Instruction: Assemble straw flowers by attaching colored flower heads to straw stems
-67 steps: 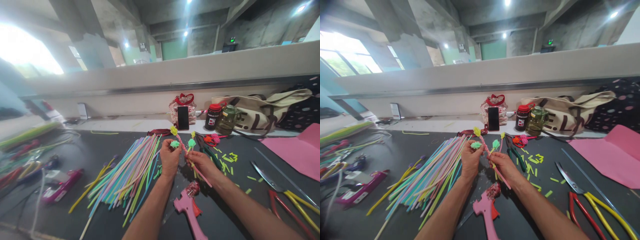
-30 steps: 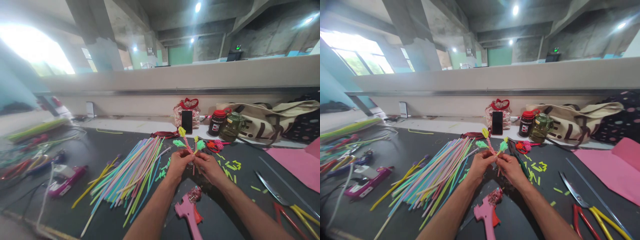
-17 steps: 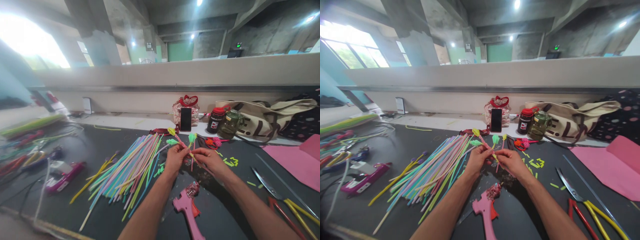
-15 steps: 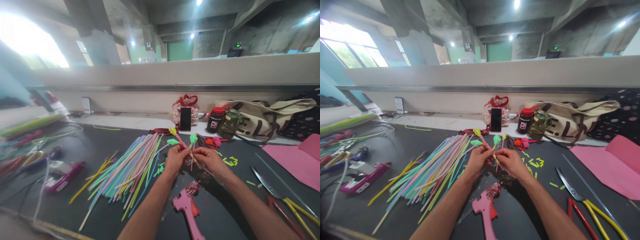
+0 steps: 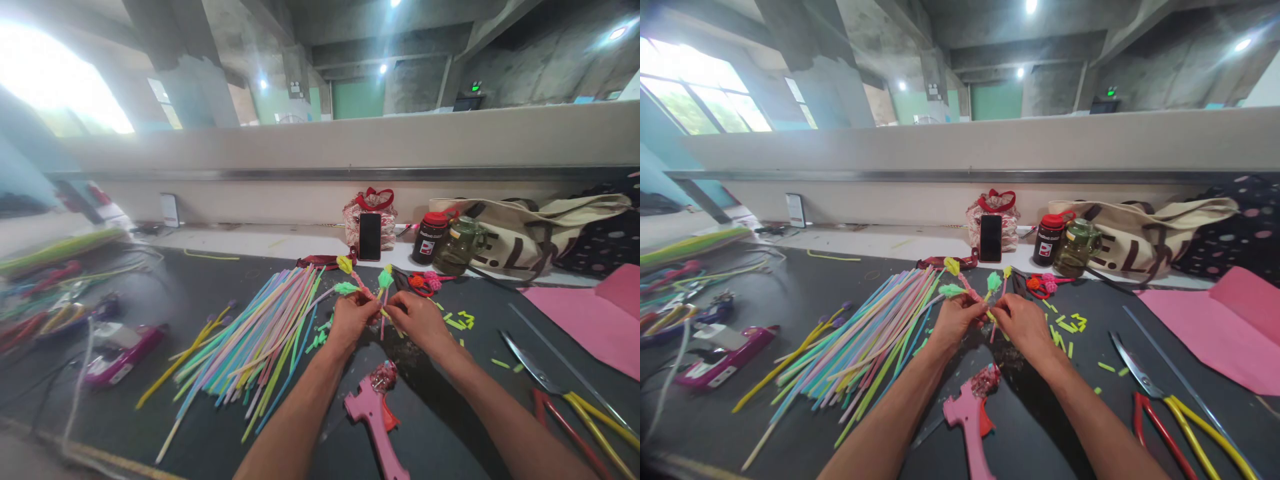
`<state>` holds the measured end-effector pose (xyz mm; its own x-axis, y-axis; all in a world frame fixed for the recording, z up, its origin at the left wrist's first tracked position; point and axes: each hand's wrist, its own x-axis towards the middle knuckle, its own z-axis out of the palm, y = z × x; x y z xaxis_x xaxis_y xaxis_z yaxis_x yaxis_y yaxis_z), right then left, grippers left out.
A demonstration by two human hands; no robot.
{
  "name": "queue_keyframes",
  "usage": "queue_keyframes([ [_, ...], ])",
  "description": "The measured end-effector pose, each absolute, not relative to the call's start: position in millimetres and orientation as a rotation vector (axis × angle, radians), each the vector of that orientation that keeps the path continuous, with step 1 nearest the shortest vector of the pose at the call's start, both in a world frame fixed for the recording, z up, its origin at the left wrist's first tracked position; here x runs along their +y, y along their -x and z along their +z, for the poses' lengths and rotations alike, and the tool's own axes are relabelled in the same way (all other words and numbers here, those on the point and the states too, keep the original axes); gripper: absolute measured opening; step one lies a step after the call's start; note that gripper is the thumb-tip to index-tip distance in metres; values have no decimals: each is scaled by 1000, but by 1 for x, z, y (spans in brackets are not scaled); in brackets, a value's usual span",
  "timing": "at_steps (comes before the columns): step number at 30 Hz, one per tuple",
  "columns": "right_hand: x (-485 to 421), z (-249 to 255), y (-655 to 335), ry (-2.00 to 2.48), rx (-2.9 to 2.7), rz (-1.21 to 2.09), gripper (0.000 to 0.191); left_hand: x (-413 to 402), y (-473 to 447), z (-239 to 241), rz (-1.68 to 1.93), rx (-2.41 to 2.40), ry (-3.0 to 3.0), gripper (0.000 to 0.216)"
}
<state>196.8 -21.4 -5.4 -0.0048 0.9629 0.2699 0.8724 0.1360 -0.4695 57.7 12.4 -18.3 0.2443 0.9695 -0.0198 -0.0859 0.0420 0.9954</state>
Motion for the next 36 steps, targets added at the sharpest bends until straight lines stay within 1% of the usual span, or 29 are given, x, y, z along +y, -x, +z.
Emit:
queue_keyframes([
  [2, -21, -7, -195, 1818, -1891, 166, 21, 14, -58, -21, 1064, 1019, -1276, 11],
  [6, -21, -7, -187, 1885, -1826, 148, 22, 15, -56, -21, 1116, 1127, -1376, 18],
  [10, -23, -12, -177, 1795, -1754, 97, 21, 17, -53, -20, 1172, 1182, -1376, 18],
  [13, -27, -18, -171, 1634, -1796, -60, 21, 19, -53, -24, 1191, 1170, -1311, 17],
  [17, -34, -25, -165, 1444, -2010, -379, 24, 21, -55, -28, 1219, 1138, -1185, 16],
  [19, -35, -24, -165, 1397, -2062, -453, 24, 21, -56, -27, 1239, 1108, -1120, 15],
  [21, -34, -21, -166, 1377, -2044, -371, 25, 21, -56, -25, 1244, 1060, -1068, 15],
  [25, -30, -6, -177, 1437, -1855, 83, 26, 19, -55, -19, 1185, 937, -1038, 19],
  [29, -23, 5, -190, 1466, -1703, 360, 23, 15, -54, -16, 1162, 877, -1042, 21],
  [34, -17, 3, -195, 1478, -1686, 811, 30, 7, -54, -11, 1214, 856, -1047, 17],
  [36, -17, 0, -193, 1472, -1671, 882, 29, 5, -54, -9, 1239, 785, -1073, 15],
])
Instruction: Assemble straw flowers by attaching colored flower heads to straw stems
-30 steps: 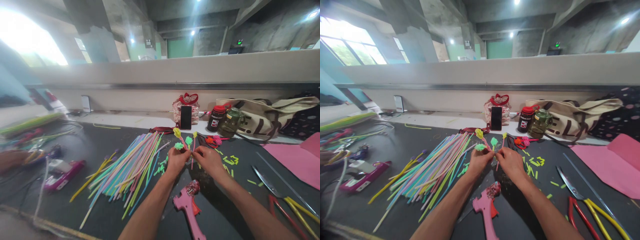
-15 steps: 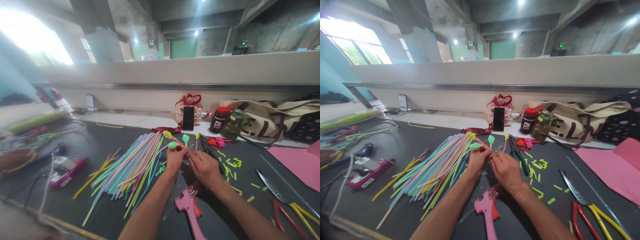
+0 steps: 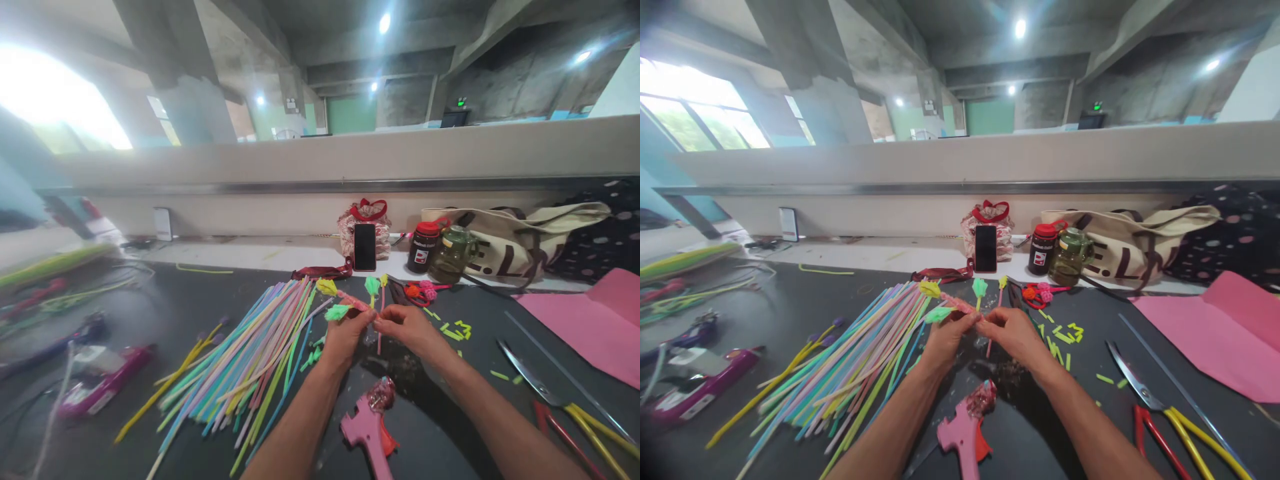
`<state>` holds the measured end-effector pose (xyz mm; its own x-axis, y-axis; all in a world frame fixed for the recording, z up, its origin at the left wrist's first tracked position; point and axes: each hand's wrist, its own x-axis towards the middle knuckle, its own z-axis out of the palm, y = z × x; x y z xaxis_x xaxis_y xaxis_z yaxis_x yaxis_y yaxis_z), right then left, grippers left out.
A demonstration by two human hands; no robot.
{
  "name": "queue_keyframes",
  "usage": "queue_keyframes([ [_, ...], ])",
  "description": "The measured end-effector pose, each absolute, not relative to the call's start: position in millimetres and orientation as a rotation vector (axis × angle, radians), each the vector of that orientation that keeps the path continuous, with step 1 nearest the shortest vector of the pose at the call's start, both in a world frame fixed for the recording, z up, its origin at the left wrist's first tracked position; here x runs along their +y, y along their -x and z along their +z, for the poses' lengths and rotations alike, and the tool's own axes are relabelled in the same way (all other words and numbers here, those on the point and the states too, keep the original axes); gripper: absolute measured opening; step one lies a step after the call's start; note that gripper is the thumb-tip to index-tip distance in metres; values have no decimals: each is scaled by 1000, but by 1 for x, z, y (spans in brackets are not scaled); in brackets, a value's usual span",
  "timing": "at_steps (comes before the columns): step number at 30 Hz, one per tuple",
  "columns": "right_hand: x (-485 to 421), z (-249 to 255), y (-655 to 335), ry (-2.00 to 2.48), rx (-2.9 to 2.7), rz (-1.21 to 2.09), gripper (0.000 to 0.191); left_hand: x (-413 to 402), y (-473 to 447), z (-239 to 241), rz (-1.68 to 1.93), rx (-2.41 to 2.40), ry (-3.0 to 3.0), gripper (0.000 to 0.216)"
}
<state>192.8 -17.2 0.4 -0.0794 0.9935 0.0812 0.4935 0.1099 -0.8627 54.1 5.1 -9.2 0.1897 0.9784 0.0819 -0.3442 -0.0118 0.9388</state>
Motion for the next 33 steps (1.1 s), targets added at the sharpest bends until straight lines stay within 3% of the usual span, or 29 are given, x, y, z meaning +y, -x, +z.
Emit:
queue_keyframes([
  [5, -19, -7, -186, 1557, -1722, 664, 26, 5, -56, -10, 1246, 790, -1041, 15],
  [12, -30, -11, -175, 1698, -2000, -376, 25, 7, -60, -12, 1246, 890, -1036, 16],
  [15, -33, -9, -171, 1708, -2029, -513, 28, 8, -62, -12, 1260, 881, -1037, 14],
  [18, -30, -2, -176, 1741, -2004, -175, 25, 12, -57, -15, 1189, 895, -1031, 17],
  [23, -24, 8, -204, 1359, -1668, 1313, 39, 18, -47, -15, 1052, 811, -1049, 24],
  [25, -24, 3, -212, 1187, -1427, 1660, 38, 17, -45, -13, 986, 755, -1061, 23],
  [29, -24, -13, -209, 1053, -1194, 1891, 34, 13, -45, -8, 919, 694, -1070, 22],
  [33, -24, -19, -199, 1020, -1107, 1848, 28, 13, -44, -7, 889, 669, -1076, 23],
])
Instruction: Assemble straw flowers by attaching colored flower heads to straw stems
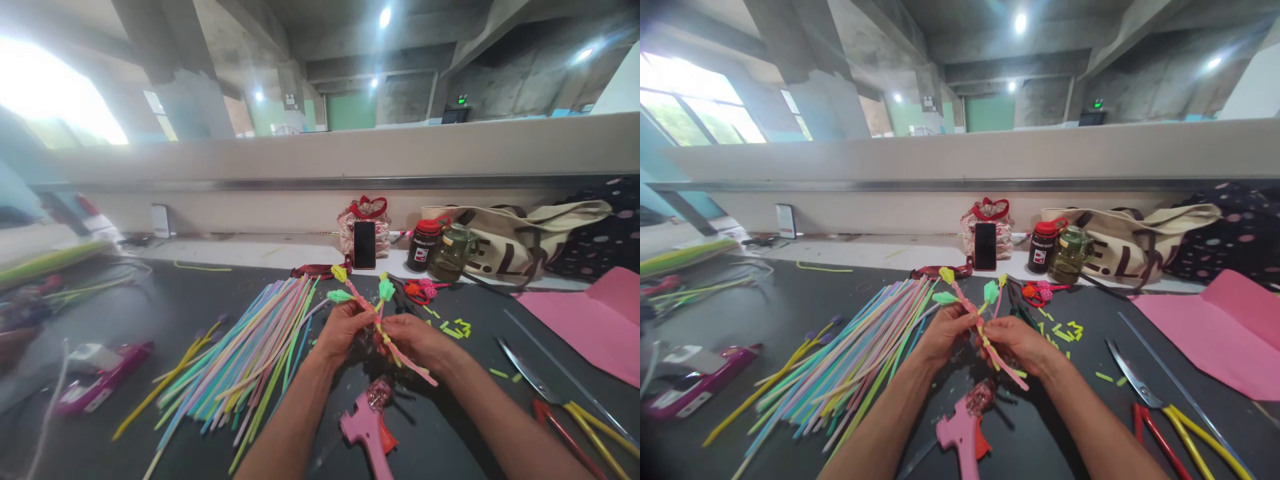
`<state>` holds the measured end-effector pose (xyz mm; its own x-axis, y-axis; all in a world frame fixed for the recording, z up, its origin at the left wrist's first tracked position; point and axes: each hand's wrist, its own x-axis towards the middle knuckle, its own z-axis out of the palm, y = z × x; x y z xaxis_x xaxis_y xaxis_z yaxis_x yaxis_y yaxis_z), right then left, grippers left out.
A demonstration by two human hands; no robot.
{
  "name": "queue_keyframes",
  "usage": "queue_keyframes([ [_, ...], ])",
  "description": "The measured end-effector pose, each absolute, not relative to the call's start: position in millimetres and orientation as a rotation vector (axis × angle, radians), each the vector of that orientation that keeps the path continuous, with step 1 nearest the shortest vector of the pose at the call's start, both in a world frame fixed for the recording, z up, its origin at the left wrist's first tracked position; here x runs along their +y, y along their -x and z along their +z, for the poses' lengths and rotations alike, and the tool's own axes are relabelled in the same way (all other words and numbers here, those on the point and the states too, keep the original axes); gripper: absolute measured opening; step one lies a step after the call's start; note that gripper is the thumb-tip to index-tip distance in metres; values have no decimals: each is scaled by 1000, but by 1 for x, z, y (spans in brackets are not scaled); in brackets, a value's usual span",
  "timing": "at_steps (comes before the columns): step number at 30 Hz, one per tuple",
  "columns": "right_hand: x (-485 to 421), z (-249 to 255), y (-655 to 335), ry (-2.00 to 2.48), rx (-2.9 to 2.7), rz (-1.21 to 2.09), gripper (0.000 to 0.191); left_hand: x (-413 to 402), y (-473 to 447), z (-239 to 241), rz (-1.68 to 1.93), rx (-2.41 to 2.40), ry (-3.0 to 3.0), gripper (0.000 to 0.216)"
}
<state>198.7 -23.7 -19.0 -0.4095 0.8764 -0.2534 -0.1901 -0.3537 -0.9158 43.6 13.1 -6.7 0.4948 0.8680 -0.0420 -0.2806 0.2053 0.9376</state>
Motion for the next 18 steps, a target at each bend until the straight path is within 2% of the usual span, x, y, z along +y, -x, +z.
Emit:
queue_keyframes([
  [6, -22, -22, -193, 1084, -1060, 1746, 28, 15, -41, -8, 862, 681, -1004, 24],
  [11, -23, -24, -186, 1176, -1052, 1543, 18, 14, -42, -9, 869, 700, -1055, 21],
  [18, -22, -16, -189, 1342, -1223, 1252, 6, 17, -44, -19, 966, 981, -1530, 11],
])
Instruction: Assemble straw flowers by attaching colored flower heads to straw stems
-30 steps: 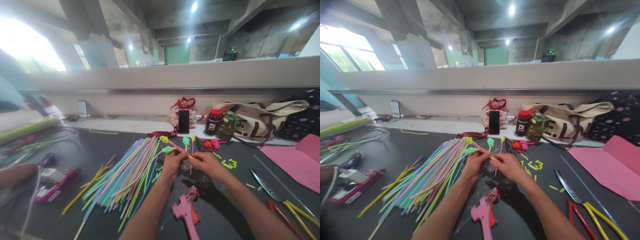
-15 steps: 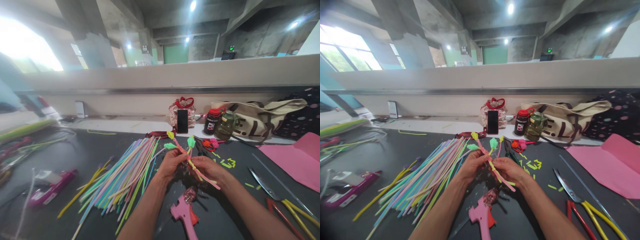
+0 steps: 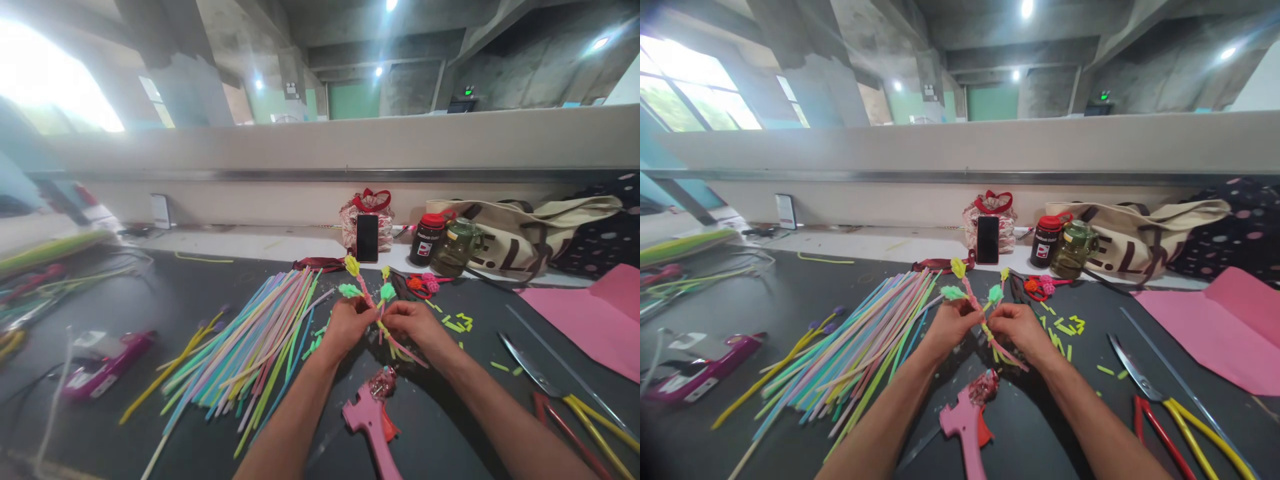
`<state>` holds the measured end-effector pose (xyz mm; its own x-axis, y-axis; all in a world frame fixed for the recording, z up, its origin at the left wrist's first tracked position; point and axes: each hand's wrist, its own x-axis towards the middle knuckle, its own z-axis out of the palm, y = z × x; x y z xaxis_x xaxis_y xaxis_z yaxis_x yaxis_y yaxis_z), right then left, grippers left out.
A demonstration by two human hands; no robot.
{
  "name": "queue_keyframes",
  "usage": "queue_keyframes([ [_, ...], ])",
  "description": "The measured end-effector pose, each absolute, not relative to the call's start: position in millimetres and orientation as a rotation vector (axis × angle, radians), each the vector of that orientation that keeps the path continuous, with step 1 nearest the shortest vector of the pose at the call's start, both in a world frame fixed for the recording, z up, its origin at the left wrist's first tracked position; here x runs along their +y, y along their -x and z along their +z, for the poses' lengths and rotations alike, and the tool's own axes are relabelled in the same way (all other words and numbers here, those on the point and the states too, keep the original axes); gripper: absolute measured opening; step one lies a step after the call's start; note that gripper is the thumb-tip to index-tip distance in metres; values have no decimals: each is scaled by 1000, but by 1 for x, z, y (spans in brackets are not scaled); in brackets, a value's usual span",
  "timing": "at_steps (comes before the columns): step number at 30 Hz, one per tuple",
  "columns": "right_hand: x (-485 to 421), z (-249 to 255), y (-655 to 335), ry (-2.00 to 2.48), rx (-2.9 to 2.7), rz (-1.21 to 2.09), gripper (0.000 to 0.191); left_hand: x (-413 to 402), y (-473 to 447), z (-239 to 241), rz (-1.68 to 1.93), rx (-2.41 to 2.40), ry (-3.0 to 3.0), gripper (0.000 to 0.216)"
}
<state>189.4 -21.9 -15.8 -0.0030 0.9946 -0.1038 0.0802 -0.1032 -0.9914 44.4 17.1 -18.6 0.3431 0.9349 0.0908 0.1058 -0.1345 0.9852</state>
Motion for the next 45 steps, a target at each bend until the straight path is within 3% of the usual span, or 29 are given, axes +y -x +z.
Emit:
queue_keyframes([
  [4, -25, -10, -186, 1427, -1324, 1103, 8, 16, -47, -19, 1009, 1215, -1734, 15],
  [9, -31, -6, -181, 1613, -1668, 565, 17, 16, -49, -18, 1008, 1269, -1728, 15],
  [14, -31, -11, -178, 1614, -1729, 337, 17, 16, -50, -22, 1065, 1255, -1629, 14],
  [17, -31, -13, -175, 1490, -1641, 462, 18, 18, -51, -26, 1112, 1227, -1525, 15],
  [22, -25, -18, -178, 1254, -1035, 1210, 20, 17, -56, -27, 1163, 1098, -1358, 17],
  [29, -19, -27, -183, 1178, -942, 1362, 28, 7, -59, -17, 1216, 939, -1226, 12],
  [35, -20, -26, -179, 1311, -1111, 1283, 24, 8, -57, -18, 1183, 998, -1263, 13],
  [45, -33, -22, -173, 1559, -1425, 629, 20, 12, -58, -25, 1161, 994, -1284, 13],
])
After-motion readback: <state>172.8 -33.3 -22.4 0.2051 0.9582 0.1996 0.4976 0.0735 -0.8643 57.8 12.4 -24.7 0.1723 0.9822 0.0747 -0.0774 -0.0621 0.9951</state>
